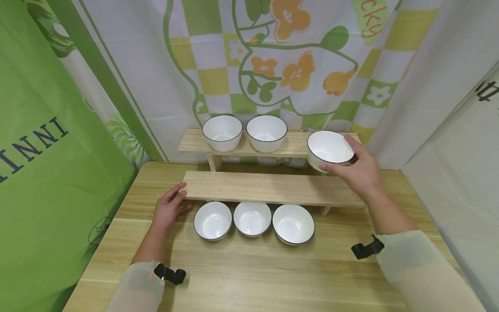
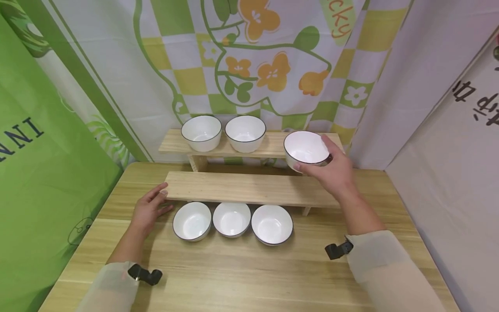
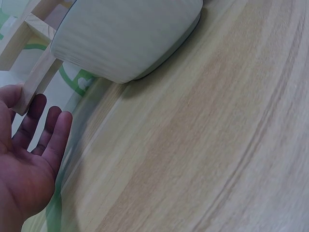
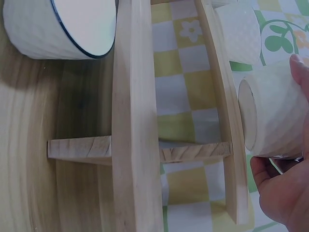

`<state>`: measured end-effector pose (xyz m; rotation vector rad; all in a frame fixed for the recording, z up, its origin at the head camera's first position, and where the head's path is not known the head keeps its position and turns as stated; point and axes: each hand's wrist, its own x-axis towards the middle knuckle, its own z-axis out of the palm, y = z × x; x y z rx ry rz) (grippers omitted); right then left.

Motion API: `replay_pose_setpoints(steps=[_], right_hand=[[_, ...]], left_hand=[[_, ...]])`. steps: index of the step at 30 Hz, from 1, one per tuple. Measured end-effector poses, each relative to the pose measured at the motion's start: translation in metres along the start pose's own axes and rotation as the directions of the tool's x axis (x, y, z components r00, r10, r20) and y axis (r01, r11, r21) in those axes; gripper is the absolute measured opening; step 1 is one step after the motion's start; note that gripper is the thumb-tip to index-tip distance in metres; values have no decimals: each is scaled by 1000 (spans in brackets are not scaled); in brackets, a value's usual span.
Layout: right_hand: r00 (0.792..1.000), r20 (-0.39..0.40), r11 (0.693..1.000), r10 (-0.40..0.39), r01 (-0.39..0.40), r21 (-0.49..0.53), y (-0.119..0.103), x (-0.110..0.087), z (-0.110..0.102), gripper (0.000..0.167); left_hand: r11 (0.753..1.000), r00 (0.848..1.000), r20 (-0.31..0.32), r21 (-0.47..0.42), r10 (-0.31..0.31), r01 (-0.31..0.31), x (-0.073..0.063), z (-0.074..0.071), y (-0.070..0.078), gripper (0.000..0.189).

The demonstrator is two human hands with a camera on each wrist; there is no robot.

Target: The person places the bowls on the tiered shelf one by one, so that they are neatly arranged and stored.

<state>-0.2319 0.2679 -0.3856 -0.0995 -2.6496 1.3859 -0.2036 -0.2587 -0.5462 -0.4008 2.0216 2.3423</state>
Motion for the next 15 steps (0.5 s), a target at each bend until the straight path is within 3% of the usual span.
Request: replay_pose_setpoints(steps=[15], right_hand=[[999,39,1000,-7,6,14,-14,24,16,123]], left_hand=[[1000,1000,-8,-8,-2,2,1,-1,0,53]])
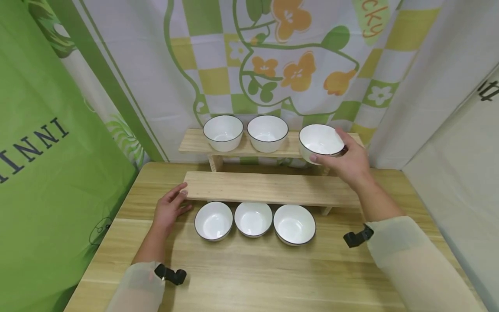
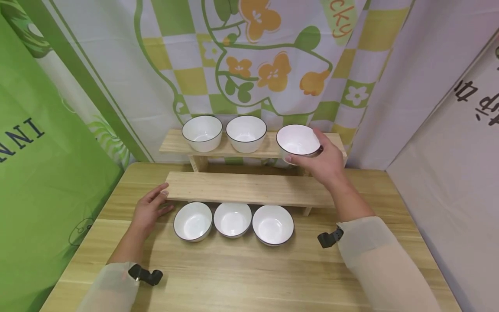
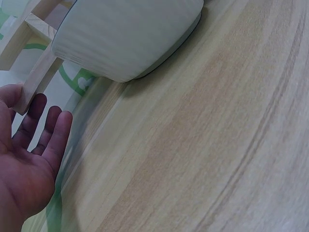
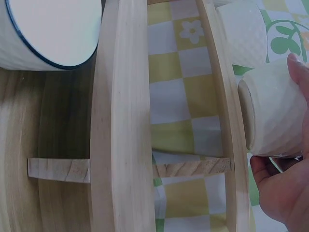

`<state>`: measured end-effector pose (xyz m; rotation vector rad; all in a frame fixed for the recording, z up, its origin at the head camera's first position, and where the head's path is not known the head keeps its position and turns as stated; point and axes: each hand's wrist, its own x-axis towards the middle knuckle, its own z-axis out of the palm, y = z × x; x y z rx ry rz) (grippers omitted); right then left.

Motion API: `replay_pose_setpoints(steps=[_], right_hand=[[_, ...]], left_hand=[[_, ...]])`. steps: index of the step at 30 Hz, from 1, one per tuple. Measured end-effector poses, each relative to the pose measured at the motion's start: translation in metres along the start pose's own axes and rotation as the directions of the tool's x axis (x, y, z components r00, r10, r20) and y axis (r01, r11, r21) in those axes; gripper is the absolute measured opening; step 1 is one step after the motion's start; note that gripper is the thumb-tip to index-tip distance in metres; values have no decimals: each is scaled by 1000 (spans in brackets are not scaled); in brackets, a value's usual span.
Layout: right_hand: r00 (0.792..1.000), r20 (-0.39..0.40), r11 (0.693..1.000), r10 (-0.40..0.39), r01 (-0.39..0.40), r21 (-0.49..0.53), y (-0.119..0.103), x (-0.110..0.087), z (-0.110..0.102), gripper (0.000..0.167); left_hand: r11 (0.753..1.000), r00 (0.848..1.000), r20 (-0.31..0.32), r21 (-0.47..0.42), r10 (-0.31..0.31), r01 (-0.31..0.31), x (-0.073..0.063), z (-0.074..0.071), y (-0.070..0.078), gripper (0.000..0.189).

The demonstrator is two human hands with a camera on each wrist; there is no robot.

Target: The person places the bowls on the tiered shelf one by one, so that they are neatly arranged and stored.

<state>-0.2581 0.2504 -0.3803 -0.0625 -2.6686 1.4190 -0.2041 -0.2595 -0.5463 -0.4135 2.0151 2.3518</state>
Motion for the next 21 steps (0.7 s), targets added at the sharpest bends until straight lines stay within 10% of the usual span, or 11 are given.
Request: replay_pose_setpoints(steps=[21], right_hand=[[1000,18,1000,-8,8,8,-8,21,18,127]], left_hand=[[1000,1000,4,2,-17,17,1,-1,-1,52]])
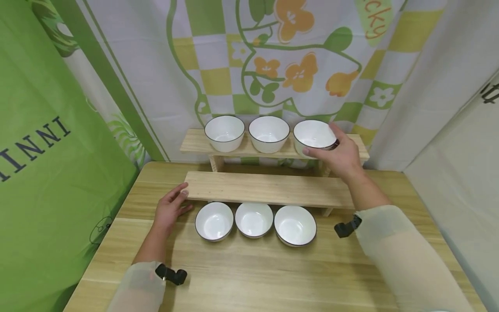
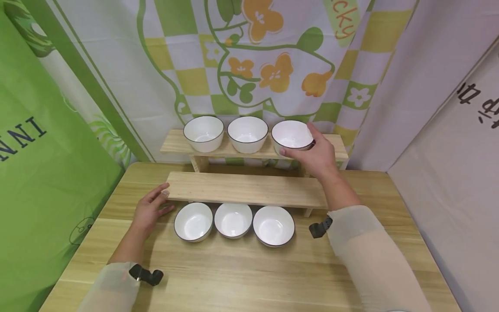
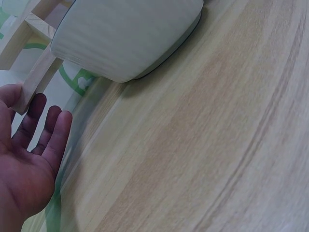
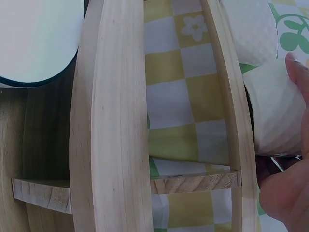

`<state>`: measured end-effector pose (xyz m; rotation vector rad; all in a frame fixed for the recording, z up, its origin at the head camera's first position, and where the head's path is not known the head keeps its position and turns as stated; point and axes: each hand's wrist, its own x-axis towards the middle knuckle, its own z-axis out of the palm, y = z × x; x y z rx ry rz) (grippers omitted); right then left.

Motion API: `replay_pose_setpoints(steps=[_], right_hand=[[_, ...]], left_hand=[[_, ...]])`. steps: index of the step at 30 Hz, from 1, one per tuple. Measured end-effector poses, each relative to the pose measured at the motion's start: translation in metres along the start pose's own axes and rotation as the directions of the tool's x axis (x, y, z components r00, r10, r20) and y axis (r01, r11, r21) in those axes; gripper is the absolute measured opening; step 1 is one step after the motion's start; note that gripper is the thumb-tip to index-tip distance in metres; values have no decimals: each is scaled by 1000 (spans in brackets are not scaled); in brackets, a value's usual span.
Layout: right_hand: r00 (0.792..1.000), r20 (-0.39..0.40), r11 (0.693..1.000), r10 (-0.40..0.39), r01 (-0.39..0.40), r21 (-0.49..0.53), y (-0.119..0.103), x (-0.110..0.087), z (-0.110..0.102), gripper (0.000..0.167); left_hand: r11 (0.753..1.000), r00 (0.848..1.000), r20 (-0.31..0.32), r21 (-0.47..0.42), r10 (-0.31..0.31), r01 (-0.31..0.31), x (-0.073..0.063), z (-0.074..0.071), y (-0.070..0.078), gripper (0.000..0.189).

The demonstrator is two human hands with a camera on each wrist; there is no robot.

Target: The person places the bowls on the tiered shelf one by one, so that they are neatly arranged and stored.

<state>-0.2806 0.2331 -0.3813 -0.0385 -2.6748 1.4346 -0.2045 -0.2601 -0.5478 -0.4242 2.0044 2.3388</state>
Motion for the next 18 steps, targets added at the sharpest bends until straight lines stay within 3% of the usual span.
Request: replay_pose_setpoints(steps=[18], right_hand=[[1000,13,1000,-3,3,3,-2,11,10,136]], left_hand=[[1000,1000,-1,7,24,-24,-1,0,0,52]])
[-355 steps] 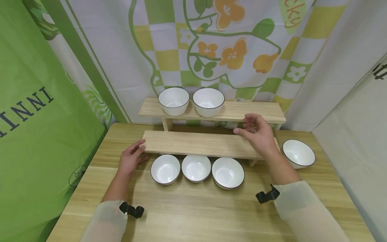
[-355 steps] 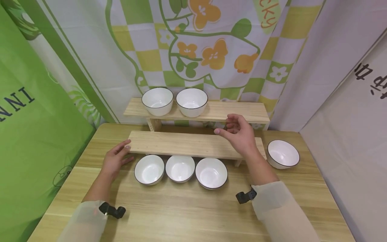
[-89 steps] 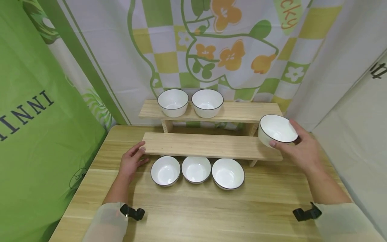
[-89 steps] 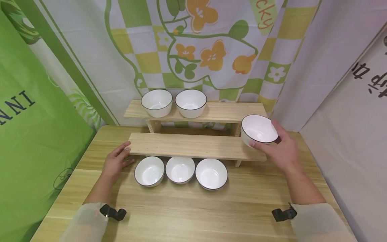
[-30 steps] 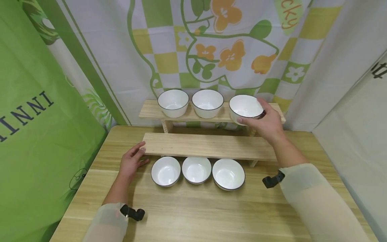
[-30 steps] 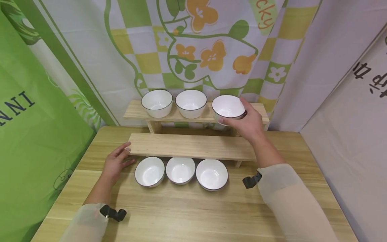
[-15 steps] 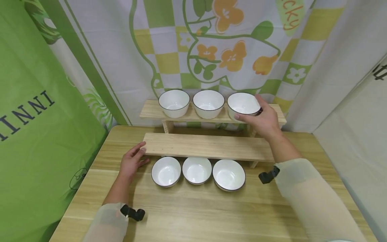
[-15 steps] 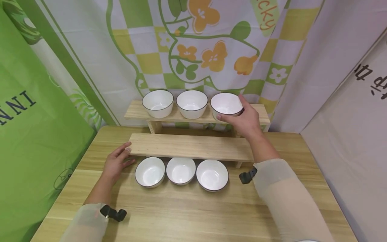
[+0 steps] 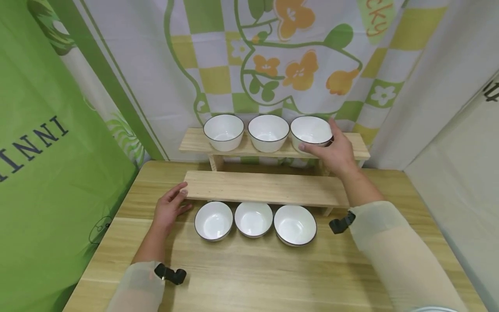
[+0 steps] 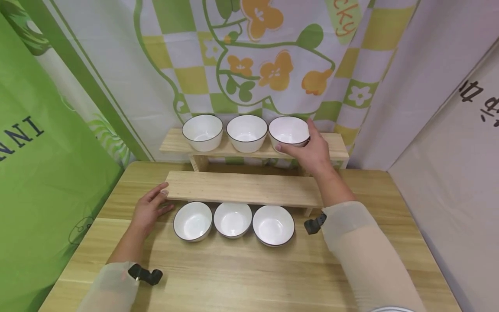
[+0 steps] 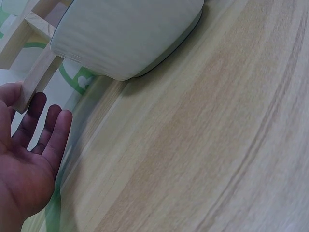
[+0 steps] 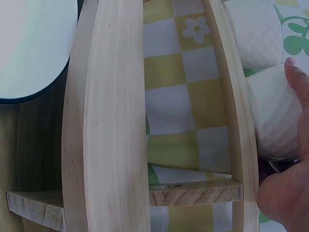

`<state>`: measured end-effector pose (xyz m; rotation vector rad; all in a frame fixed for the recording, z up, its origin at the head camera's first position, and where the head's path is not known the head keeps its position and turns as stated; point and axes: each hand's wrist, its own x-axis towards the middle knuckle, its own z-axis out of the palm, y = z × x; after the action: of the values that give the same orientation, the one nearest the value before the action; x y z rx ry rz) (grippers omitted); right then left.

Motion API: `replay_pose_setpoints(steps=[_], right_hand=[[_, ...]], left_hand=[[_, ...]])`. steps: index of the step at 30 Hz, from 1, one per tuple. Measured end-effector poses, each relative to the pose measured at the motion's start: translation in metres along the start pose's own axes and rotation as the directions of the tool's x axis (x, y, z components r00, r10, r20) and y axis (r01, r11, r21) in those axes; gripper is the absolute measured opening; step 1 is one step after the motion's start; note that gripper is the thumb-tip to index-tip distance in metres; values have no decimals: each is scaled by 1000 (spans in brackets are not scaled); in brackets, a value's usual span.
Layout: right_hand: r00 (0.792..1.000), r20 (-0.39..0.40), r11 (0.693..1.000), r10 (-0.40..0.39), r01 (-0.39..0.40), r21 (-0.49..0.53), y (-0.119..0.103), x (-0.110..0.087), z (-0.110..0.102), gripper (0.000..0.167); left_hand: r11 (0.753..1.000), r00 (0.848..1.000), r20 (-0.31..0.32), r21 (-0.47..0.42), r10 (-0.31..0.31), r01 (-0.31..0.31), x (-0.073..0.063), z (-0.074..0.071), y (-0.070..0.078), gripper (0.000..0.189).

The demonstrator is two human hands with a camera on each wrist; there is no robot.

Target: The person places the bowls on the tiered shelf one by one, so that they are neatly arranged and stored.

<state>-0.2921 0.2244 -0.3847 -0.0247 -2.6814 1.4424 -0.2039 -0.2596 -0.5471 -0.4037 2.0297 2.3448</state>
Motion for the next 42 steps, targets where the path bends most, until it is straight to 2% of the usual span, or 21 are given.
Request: replay_pose_setpoints(steps=[10,17,25,31,36,42], right_hand=[[999,25,1000,-25,25,-5,0,-2,-2,138],[998,40,989,-40,34,144,4,-7,-6,136],[999,18,973,-30,25,228,11,-15,-10,129],[999,-40,980,-25,32,198,16,-25,-14,124],[996,-76,985,-50,62,160,25,-35,-14,111],[993,-75,985,-93,103,138,44,-52,-13,101]], left_hand=[[1000,1000,6,3,-13,13,-1,1,1,53],[1000,1000,-4,-2,-20,20,-1,-1,1,52],[1000,1000,-2,-12,-24,24,0,-1,0,52],[1000,1000,-16,-20,-22,22,2,0,0,50],[1000,1000,-22,-14,-20,19,0,0,3,50],[999,1000,-5,21,-28,28,-4,2,7,52]])
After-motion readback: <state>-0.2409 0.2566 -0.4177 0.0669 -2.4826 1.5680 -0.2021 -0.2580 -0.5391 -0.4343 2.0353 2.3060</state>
